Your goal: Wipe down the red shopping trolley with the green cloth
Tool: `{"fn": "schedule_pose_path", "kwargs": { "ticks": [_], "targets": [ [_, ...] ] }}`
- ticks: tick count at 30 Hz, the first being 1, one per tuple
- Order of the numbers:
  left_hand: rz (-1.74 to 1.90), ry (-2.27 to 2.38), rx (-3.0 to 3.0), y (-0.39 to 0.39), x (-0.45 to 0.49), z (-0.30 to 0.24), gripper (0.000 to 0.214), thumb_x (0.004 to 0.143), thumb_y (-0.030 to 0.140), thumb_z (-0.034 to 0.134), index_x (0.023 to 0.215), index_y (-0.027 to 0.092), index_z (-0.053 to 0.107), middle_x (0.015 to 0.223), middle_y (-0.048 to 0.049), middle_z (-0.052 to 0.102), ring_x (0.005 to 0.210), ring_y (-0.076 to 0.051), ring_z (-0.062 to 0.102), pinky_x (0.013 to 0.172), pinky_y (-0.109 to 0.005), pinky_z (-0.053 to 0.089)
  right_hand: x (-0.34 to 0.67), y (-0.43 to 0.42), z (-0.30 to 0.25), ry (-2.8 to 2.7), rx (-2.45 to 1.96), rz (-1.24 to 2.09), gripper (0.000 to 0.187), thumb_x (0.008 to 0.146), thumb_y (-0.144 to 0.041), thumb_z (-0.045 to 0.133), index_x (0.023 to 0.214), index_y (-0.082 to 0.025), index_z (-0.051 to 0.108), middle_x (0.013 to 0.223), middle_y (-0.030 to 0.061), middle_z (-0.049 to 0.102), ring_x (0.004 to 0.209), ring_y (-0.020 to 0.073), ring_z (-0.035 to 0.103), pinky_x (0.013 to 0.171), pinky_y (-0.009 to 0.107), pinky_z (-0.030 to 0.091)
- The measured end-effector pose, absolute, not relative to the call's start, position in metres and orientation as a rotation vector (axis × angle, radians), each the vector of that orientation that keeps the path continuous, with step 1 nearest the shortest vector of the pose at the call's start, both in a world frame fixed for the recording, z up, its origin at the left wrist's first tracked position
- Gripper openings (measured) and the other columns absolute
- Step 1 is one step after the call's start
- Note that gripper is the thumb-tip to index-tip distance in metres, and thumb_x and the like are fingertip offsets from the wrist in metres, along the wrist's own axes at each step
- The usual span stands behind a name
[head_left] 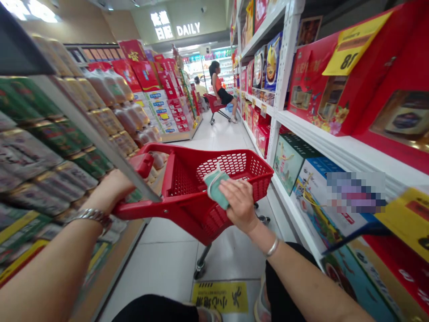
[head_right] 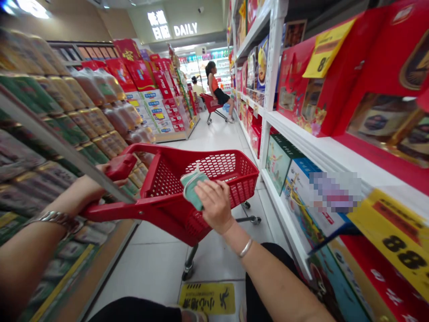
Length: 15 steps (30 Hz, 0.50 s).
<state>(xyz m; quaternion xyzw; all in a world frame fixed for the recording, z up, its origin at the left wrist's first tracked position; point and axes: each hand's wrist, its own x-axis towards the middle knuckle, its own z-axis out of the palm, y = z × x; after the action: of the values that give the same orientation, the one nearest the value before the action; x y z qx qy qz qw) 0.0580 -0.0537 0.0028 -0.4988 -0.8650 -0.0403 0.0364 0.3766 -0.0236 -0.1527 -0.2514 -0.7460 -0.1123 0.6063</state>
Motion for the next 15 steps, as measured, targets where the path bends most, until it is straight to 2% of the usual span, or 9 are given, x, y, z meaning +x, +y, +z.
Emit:
{"fn": "schedule_pose_path", "kwargs": {
  "ticks": [3,6,10,15],
  "targets": [
    [-0.129,-2.667,-1.528,-0.055,0.058,-0.001,0.060,0.077,0.056,0.058,0.116,0.011,0.063,0.126,-0.0191,0.066,0.109,-0.031,0.065,0.098,-0.039,0.052,0.344,-0.053,-0.144,-1.820,-0.426,-0.295,0.034,0.096,-0.008,0.048,0.120,-0.023,0.067,0.121,0.0040,0.075,0.123,0.0166,0.061,0.113,0.041,0.035],
    [-0.172,-2.656,-1.559,-0.056,0.055,-0.004,0.064,0.079,0.053,0.058,0.128,0.012,0.056,0.136,-0.0184,0.060,0.121,-0.030,0.060,0.106,-0.039,0.047,0.322,-0.066,-0.143,-1.879,-0.351,-0.359,0.024,0.100,-0.015,0.053,0.114,-0.024,0.069,0.124,0.0016,0.074,0.126,0.0161,0.059,0.116,0.042,0.033],
    [-0.201,-2.682,-1.544,-0.058,0.054,-0.005,0.070,0.077,0.056,0.060,0.129,0.009,0.053,0.130,-0.0206,0.063,0.115,-0.033,0.062,0.101,-0.040,0.049,0.311,-0.064,-0.150,-1.915,-0.350,-0.393,0.020,0.101,-0.017,0.054,0.111,-0.025,0.070,0.125,0.0003,0.073,0.126,0.0158,0.058,0.116,0.043,0.032],
    [-0.236,-2.691,-1.535,-0.058,0.052,-0.006,0.054,0.078,0.046,0.057,0.121,0.013,0.059,0.117,-0.0159,0.069,0.105,-0.031,0.065,0.094,-0.040,0.051,0.332,-0.053,-0.164,-1.965,-0.424,-0.392,0.024,0.102,-0.017,0.052,0.116,-0.025,0.069,0.124,0.0022,0.074,0.127,0.0158,0.058,0.113,0.042,0.033]
  ]
}}
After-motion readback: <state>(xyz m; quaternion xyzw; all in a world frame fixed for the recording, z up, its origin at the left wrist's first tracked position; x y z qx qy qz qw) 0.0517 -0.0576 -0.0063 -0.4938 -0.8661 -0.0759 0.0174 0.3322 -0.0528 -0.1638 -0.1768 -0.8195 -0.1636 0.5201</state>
